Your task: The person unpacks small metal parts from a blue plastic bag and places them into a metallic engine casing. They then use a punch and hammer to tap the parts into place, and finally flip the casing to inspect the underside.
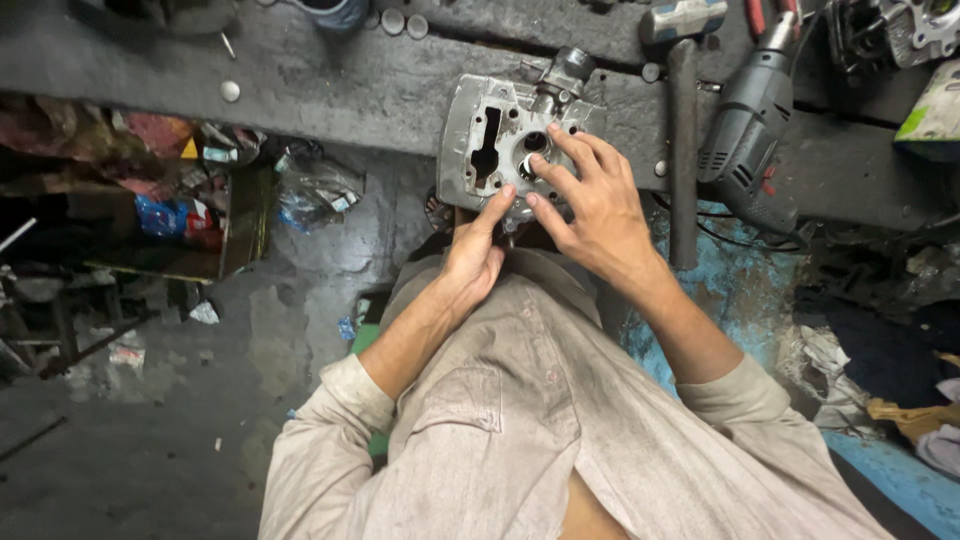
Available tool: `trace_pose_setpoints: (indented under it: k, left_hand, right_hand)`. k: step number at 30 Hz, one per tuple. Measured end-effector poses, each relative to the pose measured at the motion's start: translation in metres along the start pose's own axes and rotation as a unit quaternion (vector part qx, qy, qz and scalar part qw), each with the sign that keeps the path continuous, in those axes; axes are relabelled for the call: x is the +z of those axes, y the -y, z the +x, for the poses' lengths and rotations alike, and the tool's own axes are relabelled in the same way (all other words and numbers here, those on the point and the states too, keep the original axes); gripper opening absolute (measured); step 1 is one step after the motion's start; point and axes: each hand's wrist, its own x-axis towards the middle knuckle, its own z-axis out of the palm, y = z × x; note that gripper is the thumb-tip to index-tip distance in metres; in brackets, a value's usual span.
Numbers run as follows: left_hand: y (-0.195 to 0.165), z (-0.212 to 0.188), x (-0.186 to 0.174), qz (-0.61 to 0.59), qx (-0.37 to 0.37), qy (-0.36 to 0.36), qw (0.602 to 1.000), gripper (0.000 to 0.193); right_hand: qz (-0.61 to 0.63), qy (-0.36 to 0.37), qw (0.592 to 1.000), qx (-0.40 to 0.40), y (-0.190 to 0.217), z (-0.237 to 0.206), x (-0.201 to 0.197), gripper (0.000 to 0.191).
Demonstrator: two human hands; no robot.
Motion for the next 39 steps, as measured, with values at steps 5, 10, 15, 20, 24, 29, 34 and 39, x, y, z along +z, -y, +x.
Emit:
trace_pose_setpoints:
  k: [5, 10, 15, 20, 24, 29, 34, 39]
  left_hand:
    - [0.003, 0.003, -0.004, -0.024, 0.005, -0.004, 1.000, 0.073]
    - [0.005, 0.005, -0.005, -0.022, 0.017, 0.015, 0.999, 0.074]
    - [0.004, 0.005, -0.003, -0.023, 0.020, 0.001, 1.000, 0.077]
    - [0.001, 0.001, -0.002, -0.025, 0.024, 0.010, 0.999, 0.077]
    - [0.000, 0.001, -0.002, -0.015, 0.010, 0.011, 1.000, 0.076]
    - [0.000, 0.003, -0.002, -0.023, 0.003, 0.008, 1.000, 0.071]
    - [0.003, 0.007, -0.010, 0.011, 0.003, 0.009, 1.000, 0.072]
    - [0.008, 0.015, -0.025, 0.027, -0.035, 0.023, 0.999, 0.070]
  right_hand:
    - [-0.094, -0.057, 0.993, -0.041, 0.000, -0.002, 0.006, 0.038]
    - [-0.015, -0.034, 0.999, 0.007, 0.001, -0.003, 0.009, 0.035]
    - [-0.067, -0.040, 0.997, -0.006, 0.003, -0.003, 0.008, 0.034]
    - [-0.037, -0.051, 0.998, 0.014, 0.003, -0.004, 0.014, 0.031]
    - [-0.032, -0.050, 0.998, 0.003, 0.000, -0.007, 0.019, 0.036]
    - [-0.063, -0.078, 0.995, -0.011, -0.001, -0.009, 0.023, 0.035]
    - [0.013, -0.035, 0.999, 0.033, -0.002, -0.013, 0.025, 0.039]
    - [-0.007, -0.058, 0.998, 0.021, -0.005, -0.015, 0.030, 0.040]
